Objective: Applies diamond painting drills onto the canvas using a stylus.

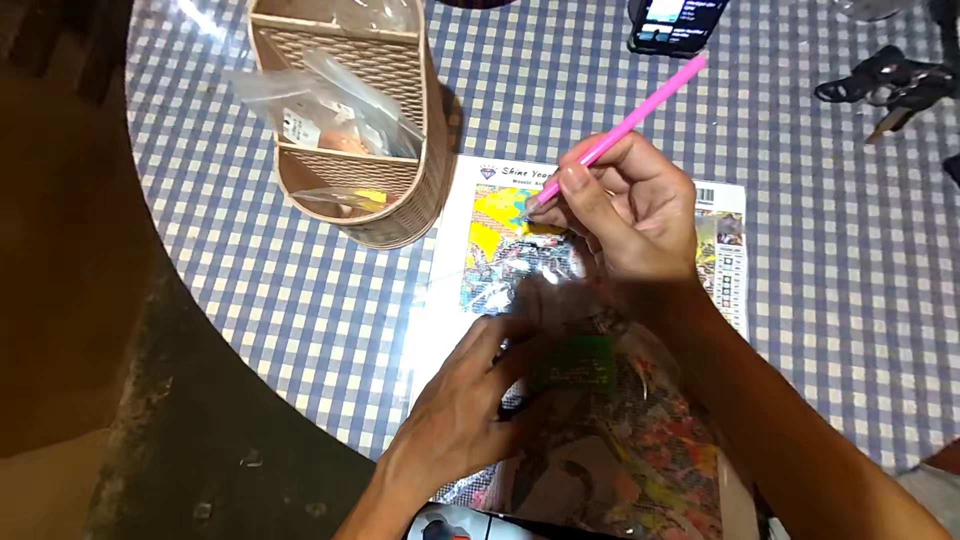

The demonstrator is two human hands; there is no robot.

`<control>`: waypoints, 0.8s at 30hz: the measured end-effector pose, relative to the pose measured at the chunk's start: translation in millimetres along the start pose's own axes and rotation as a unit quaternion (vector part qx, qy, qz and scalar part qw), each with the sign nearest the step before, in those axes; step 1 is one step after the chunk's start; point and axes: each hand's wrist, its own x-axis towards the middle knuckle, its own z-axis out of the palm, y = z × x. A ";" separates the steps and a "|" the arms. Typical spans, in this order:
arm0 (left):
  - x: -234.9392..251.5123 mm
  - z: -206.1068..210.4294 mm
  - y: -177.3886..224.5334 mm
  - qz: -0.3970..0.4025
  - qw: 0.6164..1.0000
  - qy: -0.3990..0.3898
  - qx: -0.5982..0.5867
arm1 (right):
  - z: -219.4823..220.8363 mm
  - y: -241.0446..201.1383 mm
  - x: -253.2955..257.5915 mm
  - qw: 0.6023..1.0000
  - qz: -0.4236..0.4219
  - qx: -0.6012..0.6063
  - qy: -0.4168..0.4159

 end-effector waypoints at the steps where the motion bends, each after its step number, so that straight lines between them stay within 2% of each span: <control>1: 0.1 0.2 -1.0 0.007 1.000 0.003 -0.004 | -4.9 -7.8 -8.3 0.999 -0.003 -0.033 0.000; 3: -0.1 0.4 -1.9 0.014 1.000 0.007 -0.011 | -13.6 -22.9 -32.4 0.995 0.011 -0.102 -0.002; 6: -0.7 0.8 -1.2 0.005 1.000 0.010 -0.006 | -29.1 -23.1 -72.6 0.984 -0.014 -0.180 -0.008; 11: -2.4 -0.3 0.3 -0.020 1.000 0.002 0.005 | -44.0 -14.7 -122.5 0.977 -0.026 -0.211 -0.003; 24: -3.9 -0.7 -0.3 -0.025 0.999 0.006 0.024 | -43.7 -12.9 -134.1 0.958 -0.101 -0.260 -0.059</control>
